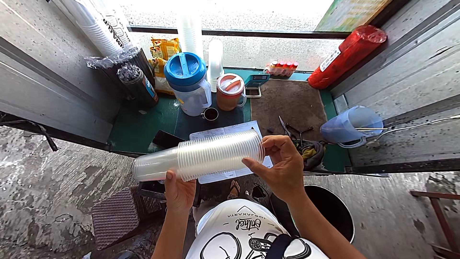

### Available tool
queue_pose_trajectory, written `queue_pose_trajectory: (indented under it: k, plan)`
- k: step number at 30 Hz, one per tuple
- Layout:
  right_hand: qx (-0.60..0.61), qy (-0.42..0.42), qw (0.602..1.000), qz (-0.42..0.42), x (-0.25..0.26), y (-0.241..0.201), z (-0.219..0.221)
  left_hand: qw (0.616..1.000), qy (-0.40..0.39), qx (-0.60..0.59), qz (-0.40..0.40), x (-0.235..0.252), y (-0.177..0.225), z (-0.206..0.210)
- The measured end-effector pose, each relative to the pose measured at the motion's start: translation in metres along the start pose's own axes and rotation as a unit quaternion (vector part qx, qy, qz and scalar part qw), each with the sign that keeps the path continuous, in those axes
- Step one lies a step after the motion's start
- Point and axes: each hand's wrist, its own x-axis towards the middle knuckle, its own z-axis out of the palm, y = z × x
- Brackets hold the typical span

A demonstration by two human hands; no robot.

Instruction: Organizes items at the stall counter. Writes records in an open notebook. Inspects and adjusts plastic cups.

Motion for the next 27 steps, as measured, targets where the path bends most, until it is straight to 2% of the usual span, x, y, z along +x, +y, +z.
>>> queue_pose_trajectory:
  k: [27]
  plan:
    - [-0.062, 0.007, 0.998, -0.005, 0.002, 0.0031, 0.004, 1.0, 0.0, -0.003, -0.007, -0.0006, -0.0051, -0.0015]
